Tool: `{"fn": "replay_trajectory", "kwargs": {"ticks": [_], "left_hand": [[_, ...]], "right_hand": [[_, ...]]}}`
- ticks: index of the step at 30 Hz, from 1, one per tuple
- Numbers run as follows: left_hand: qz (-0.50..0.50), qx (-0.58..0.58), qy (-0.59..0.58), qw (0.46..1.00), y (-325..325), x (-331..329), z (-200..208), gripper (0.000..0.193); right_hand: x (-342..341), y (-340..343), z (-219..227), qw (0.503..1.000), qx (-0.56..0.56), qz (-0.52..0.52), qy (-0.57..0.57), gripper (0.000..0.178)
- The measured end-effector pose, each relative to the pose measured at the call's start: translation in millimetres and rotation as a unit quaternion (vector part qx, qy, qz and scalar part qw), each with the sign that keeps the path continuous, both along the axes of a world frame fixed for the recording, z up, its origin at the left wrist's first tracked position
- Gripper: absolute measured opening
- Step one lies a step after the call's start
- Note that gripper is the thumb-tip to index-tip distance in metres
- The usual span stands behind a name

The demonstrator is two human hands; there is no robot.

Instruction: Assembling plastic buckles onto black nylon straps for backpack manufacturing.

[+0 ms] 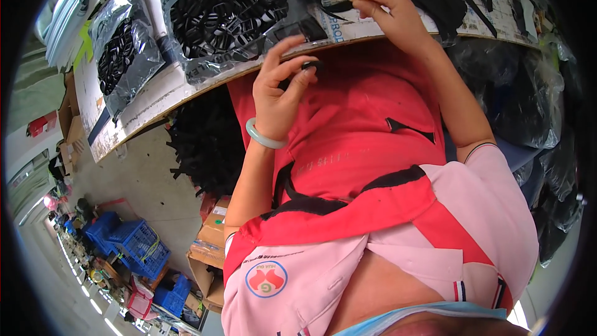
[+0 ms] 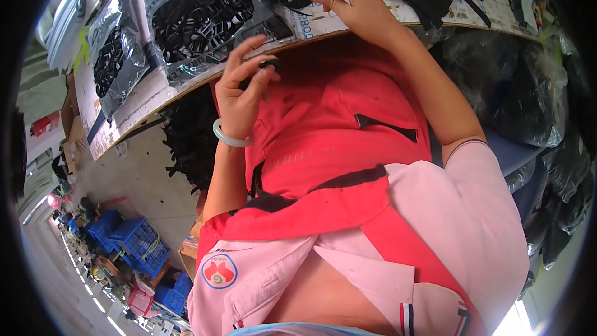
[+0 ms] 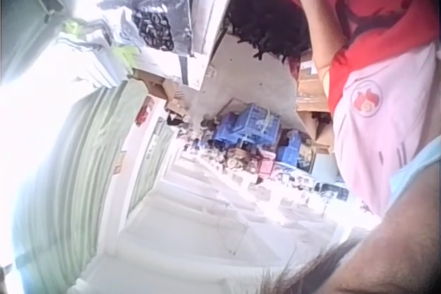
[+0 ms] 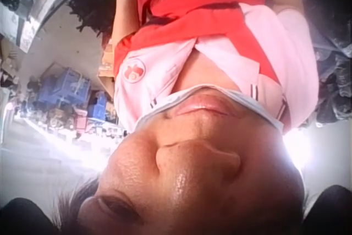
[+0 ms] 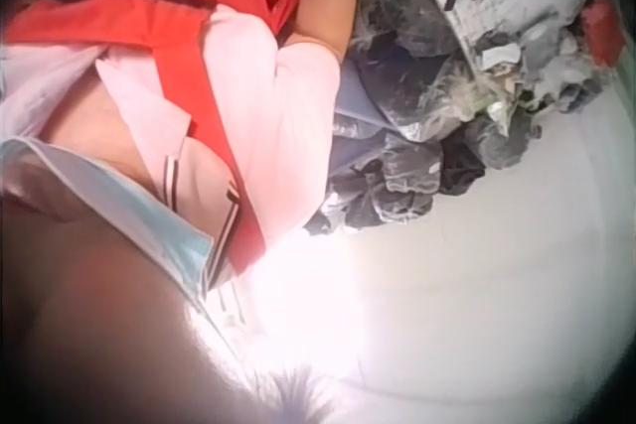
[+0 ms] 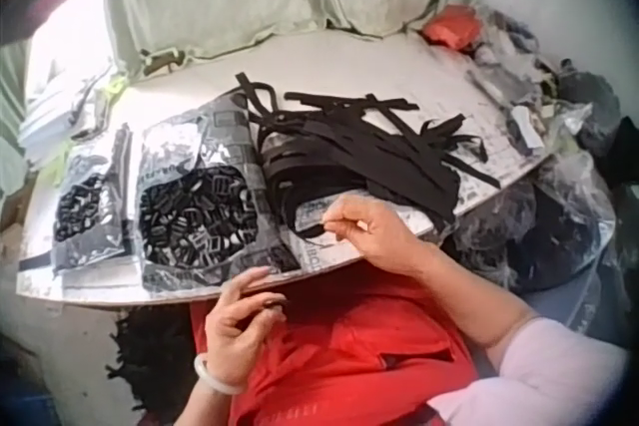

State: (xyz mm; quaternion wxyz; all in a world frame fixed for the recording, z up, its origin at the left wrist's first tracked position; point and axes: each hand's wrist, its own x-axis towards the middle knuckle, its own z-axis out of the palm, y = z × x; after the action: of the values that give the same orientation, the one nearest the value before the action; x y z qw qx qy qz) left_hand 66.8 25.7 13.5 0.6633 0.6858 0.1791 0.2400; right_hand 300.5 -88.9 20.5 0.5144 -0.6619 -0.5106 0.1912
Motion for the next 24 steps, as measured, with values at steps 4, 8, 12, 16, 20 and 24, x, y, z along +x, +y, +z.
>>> {"fn": "replay_trajectory", "kwargs": {"ticks": [4, 8, 12, 16, 20, 24], "left_hand": [[0.000, 0.219, -0.042, 0.975, -1, 16, 40, 0.017], [-0.040, 0.101, -0.005, 0.994, -12, 23, 36, 0.016], [-0.078, -0.159, 0.006, 0.984, -28, 7, 27, 0.013], [-0.089, -0.203, 0.026, 0.975, -40, -12, 18, 0.016], [0.035, -0.220, 0.053, 0.973, -30, -16, 8, 0.013], [0.011, -0.218, 0.026, 0.976, -33, -13, 3, 0.013]], "right_hand": [[-36, -9, 55, 0.978, 0.067, 0.080, -0.183, 0.009], [-47, -12, 55, 0.997, 0.031, 0.075, 0.002, 0.014], [-62, -28, 24, 0.987, 0.033, 0.104, 0.118, 0.019], [-82, -42, 27, 0.946, -0.081, 0.020, 0.313, 0.016], [-71, -37, 46, 0.921, -0.106, 0.072, 0.368, 0.021], [-87, -23, 20, 0.947, -0.137, 0.016, 0.292, 0.025]]}}
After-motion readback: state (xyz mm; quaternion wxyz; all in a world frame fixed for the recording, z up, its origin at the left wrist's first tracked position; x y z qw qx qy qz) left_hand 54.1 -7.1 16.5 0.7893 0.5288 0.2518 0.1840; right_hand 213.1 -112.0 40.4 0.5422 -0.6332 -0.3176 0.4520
